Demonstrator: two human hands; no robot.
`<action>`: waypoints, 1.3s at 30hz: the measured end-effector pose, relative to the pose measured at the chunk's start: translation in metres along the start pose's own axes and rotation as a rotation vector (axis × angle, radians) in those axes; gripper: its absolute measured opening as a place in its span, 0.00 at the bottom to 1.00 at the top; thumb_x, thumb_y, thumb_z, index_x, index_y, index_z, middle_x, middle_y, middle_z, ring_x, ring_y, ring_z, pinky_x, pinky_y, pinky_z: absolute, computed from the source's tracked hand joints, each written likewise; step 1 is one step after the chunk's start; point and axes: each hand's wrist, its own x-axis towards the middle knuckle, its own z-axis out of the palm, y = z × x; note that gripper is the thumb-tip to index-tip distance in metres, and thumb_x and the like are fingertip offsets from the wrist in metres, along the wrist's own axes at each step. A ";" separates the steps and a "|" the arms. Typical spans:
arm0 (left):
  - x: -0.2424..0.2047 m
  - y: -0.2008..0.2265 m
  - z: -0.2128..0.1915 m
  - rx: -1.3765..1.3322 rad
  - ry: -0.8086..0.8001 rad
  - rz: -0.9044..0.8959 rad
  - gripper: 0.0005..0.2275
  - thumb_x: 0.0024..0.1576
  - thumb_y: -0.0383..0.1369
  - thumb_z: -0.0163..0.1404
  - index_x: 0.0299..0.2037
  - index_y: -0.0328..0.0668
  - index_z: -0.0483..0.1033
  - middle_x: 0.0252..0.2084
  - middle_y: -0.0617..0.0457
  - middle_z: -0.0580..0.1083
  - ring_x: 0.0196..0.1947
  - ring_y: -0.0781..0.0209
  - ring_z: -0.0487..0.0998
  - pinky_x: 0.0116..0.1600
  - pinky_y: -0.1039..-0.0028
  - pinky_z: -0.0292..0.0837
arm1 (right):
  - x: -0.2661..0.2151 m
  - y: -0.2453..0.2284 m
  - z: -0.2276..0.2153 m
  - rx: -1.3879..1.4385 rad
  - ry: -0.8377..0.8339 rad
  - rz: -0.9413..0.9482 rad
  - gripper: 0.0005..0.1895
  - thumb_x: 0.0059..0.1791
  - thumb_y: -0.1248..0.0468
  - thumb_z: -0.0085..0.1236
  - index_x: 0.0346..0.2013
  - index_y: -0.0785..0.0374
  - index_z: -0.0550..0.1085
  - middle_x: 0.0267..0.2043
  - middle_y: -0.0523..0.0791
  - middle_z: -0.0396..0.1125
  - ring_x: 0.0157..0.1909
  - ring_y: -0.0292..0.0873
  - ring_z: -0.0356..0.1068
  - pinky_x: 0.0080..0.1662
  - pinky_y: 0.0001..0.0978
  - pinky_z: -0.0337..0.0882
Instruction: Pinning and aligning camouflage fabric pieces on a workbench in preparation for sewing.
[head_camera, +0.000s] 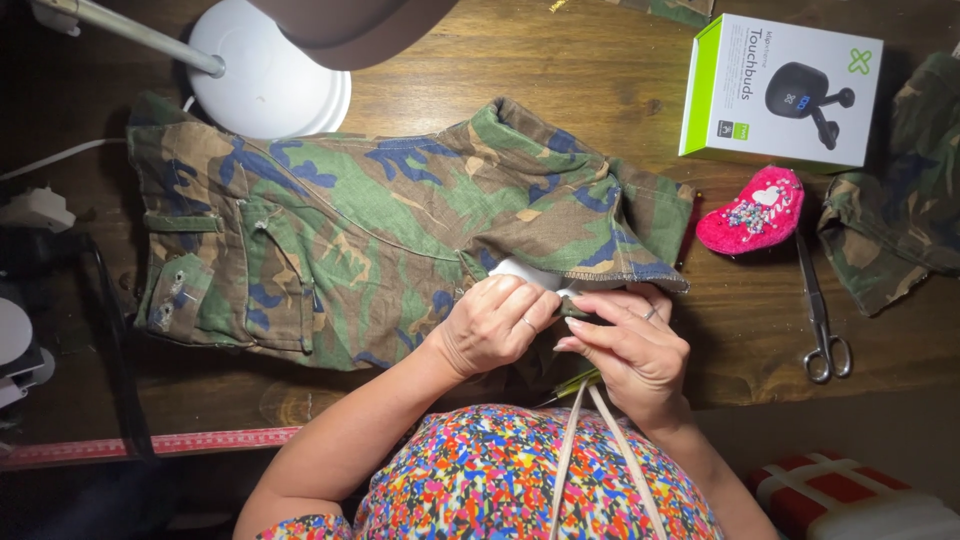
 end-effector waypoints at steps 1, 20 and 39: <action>-0.002 0.000 0.000 -0.001 -0.001 -0.001 0.11 0.67 0.30 0.43 0.37 0.30 0.77 0.29 0.44 0.69 0.24 0.51 0.70 0.30 0.68 0.72 | -0.001 0.000 0.001 -0.001 0.000 0.002 0.08 0.41 0.63 0.74 0.34 0.54 0.85 0.42 0.45 0.79 0.46 0.48 0.78 0.58 0.39 0.67; 0.054 -0.024 -0.032 -0.676 -0.320 -0.399 0.08 0.62 0.30 0.54 0.39 0.29 0.73 0.27 0.36 0.74 0.28 0.33 0.78 0.32 0.55 0.75 | 0.053 0.042 -0.049 -0.372 0.017 -0.383 0.14 0.45 0.62 0.74 0.44 0.58 0.83 0.42 0.43 0.77 0.52 0.49 0.74 0.72 0.59 0.44; 0.050 -0.037 -0.036 -0.367 -0.465 -0.488 0.08 0.60 0.35 0.57 0.46 0.44 0.78 0.29 0.48 0.76 0.33 0.44 0.82 0.36 0.63 0.79 | 0.133 0.025 -0.063 -0.236 -0.267 -0.416 0.19 0.50 0.50 0.61 0.53 0.49 0.78 0.65 0.44 0.69 0.75 0.49 0.58 0.74 0.50 0.39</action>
